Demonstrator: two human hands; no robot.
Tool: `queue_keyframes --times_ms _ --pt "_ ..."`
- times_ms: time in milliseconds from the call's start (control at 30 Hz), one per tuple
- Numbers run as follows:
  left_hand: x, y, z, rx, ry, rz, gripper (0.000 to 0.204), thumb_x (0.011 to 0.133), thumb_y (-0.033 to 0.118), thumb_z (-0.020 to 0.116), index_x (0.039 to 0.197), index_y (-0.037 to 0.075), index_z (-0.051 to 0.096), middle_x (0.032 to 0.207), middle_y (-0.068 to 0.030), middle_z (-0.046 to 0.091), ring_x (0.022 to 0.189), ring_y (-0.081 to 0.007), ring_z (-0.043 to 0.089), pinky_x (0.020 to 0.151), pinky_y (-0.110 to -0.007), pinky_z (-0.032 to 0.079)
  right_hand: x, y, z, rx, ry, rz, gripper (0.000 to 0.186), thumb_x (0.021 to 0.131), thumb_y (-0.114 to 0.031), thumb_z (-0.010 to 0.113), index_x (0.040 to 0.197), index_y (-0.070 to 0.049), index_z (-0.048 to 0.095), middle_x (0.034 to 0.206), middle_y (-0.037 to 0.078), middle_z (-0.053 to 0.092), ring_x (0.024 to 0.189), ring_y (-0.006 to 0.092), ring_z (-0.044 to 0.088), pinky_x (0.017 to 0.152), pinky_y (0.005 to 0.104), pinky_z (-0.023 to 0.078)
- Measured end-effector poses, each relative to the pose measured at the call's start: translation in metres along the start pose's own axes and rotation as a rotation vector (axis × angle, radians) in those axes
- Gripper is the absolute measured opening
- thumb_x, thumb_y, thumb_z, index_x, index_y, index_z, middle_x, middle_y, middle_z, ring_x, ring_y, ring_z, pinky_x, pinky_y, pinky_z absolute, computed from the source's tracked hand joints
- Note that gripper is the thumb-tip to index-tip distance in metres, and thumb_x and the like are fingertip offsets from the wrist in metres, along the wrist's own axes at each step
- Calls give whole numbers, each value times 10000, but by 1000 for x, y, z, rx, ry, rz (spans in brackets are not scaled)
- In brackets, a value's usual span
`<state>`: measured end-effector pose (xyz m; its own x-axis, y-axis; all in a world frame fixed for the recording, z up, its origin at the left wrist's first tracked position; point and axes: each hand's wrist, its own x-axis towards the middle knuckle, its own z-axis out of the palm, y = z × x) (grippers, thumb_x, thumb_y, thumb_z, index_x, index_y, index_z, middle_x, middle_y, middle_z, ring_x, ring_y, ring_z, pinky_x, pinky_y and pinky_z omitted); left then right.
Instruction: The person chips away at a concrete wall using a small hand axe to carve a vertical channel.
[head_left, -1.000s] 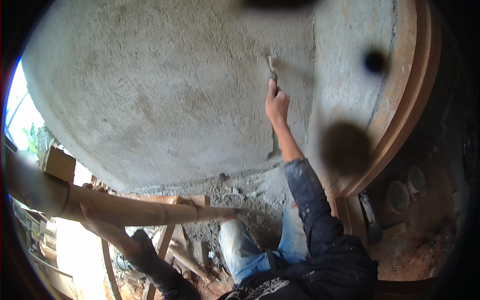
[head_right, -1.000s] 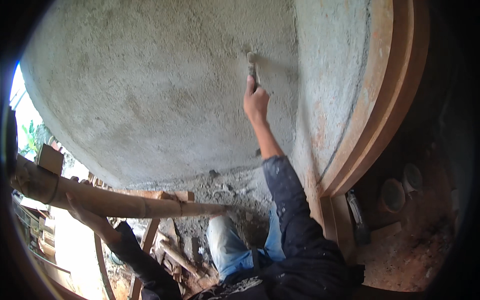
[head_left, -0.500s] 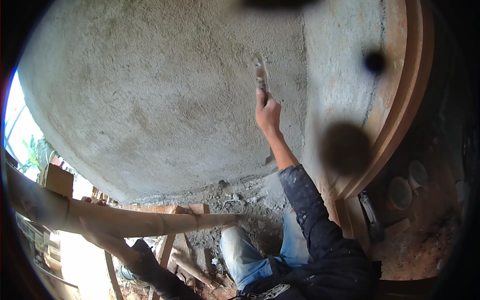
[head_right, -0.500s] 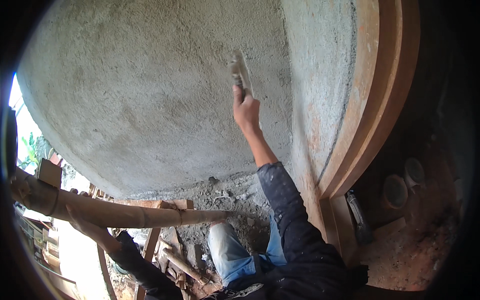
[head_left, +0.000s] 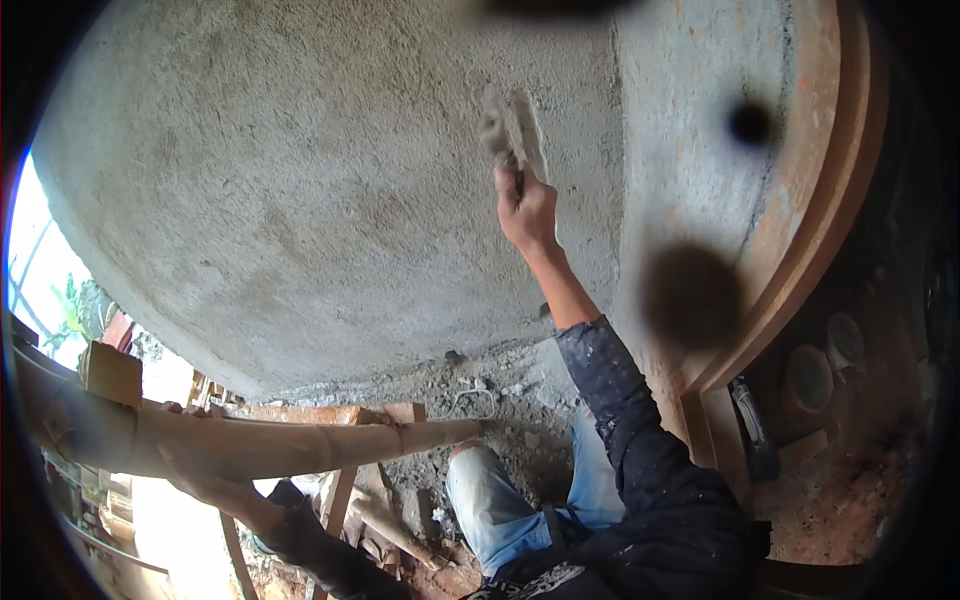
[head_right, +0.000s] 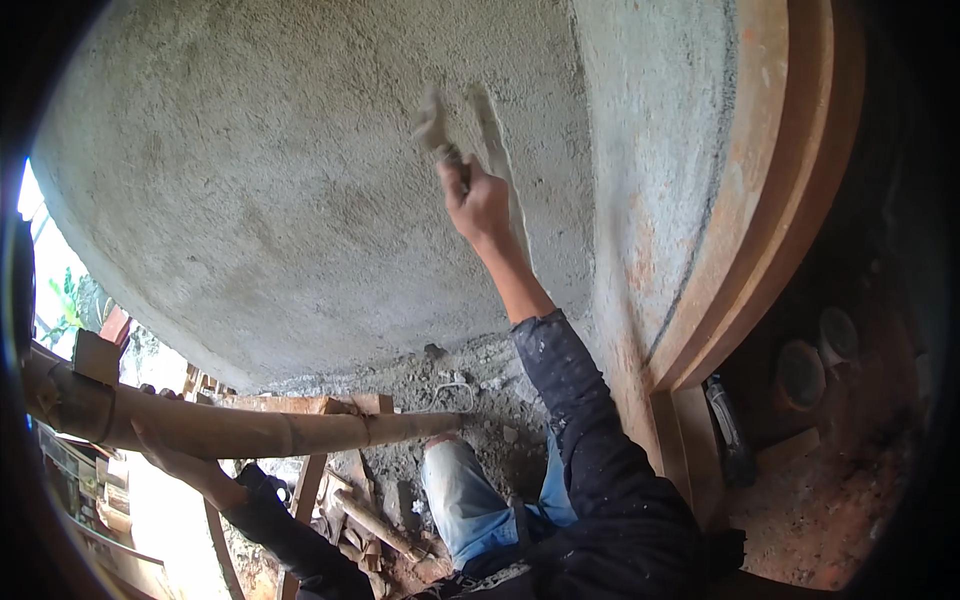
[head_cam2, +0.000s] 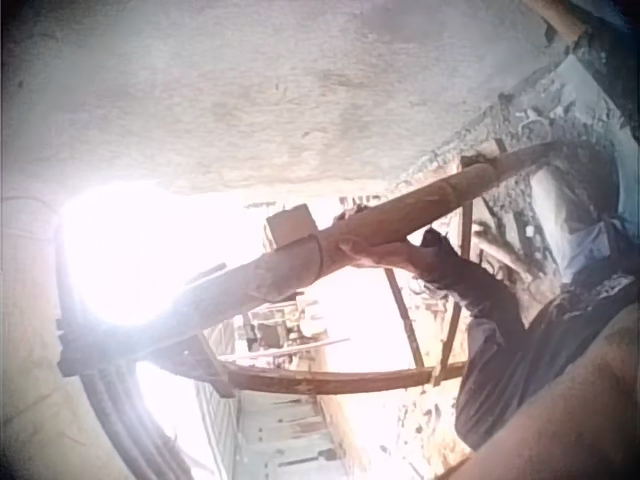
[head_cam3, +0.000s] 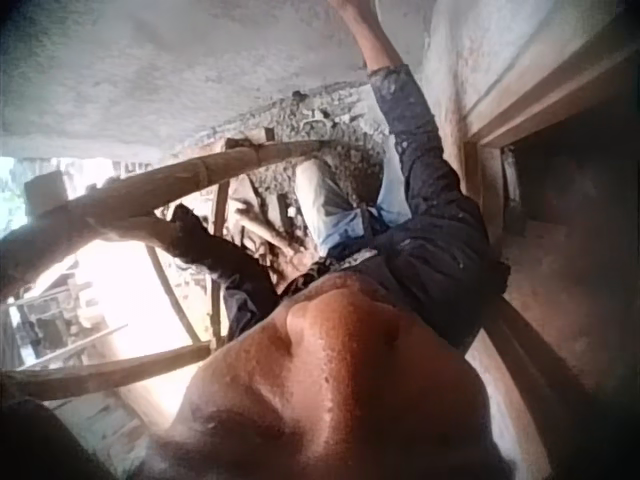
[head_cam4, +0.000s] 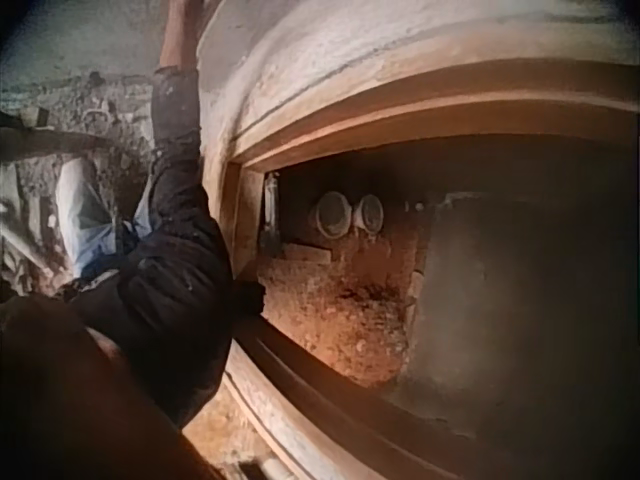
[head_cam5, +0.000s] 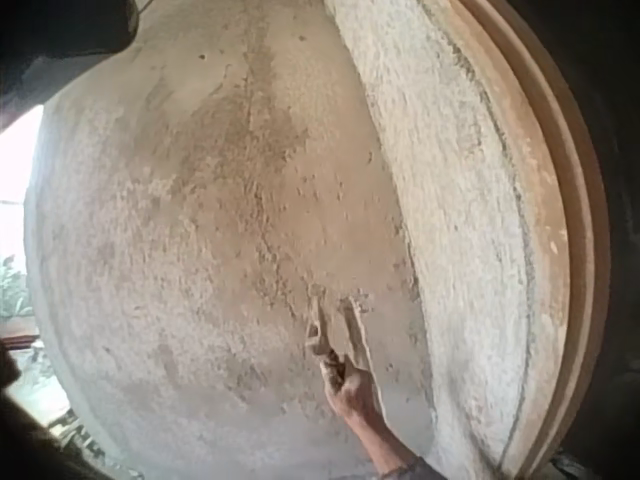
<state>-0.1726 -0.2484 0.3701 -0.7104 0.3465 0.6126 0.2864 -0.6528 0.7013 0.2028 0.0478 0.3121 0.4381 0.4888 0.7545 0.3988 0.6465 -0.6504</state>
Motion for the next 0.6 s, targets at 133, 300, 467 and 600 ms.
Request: queue_keyframes --times_ms 133,300,467,600 --pt "45 -11 -60 145 -188 149 574 904 454 502 1240 -11 498 1012 -141 576 923 -239 565 781 -377 505 15 -7 -4 100 -10 -712 440 915 -451 547 736 -58 461 495 86 463 442 282 535 409 343 397" --pt "-14 13 28 -4 37 -2 571 910 457 493 1227 -19 510 994 -144 583 919 -239 568 781 -370 493 4 46 -6 -289 -130 297 503 941 -481 477 723 -34 560 495 88 497 435 256 551 401 361 402" --pt "4 17 -4 14 -20 59 572 907 454 487 1220 -24 508 990 -138 581 916 -238 567 776 -369 491 4 -8 -4 67 -2 -304 446 922 -442 540 708 -52 503 521 59 517 417 211 527 406 335 412" --pt "-4 9 13 97 -40 -7 591 899 469 496 1222 -25 504 1010 -140 573 919 -249 566 765 -394 500 10 43 -20 -49 47 -530 411 920 -409 553 722 -51 510 519 87 513 452 228 562 412 352 413"
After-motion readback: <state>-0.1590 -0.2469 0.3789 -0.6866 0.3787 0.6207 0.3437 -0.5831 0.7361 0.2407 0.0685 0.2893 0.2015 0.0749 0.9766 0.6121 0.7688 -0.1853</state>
